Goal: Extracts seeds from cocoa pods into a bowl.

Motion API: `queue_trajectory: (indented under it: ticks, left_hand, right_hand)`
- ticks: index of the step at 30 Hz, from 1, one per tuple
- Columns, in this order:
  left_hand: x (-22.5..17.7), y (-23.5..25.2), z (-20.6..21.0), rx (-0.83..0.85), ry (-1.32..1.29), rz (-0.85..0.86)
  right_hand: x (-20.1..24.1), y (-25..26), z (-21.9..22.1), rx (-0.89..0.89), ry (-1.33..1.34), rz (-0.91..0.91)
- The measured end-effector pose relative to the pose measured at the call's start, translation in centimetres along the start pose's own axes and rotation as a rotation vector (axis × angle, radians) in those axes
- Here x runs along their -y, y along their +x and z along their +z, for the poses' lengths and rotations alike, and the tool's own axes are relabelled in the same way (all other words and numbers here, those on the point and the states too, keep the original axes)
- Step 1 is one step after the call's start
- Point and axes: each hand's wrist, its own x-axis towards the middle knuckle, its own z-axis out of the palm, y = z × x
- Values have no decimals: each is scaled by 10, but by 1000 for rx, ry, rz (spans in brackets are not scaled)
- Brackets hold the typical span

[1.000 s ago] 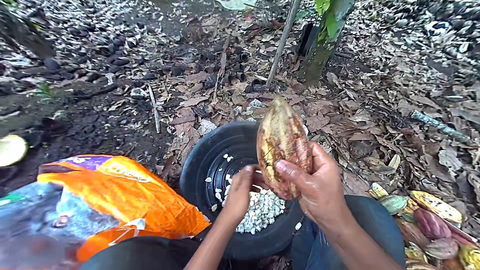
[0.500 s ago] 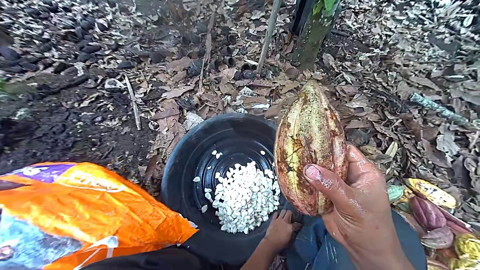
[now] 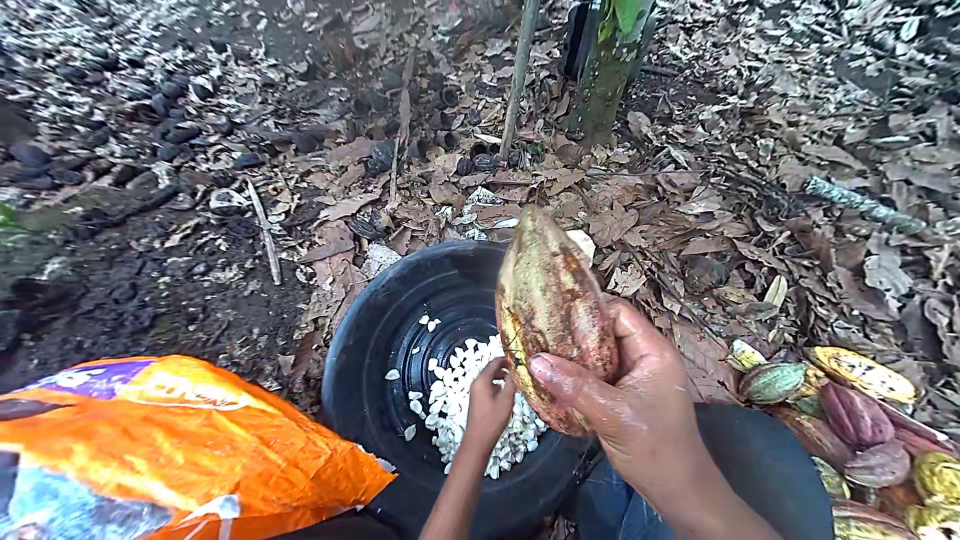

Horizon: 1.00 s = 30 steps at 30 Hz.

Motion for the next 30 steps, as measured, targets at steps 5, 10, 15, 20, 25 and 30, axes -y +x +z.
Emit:
queue_trajectory:
  ticks: [5, 10, 15, 20, 25, 30]
  left_hand:
    - [-91, 5, -59, 62, -745, 157]
    - [-94, -25, -110, -91, -743, 41]
    - [-90, -44, -137, -31, -685, 222]
    - [-83, -42, -143, 65, -554, 373]
    - [-82, -38, -143, 76, -420, 414]
    - [-83, -42, -133, 4, -285, 473]
  right_hand:
    - [-22, -12, 16, 154, -286, -96]
    - [-37, -38, 43, 484, -391, -354]
    - [-44, -41, 55, 492, -277, -386]
    - [-47, -39, 60, 494, -209, -108]
    - [-53, -40, 63, 563, -62, 38]
    - [-61, -40, 63, 536, -122, -50]
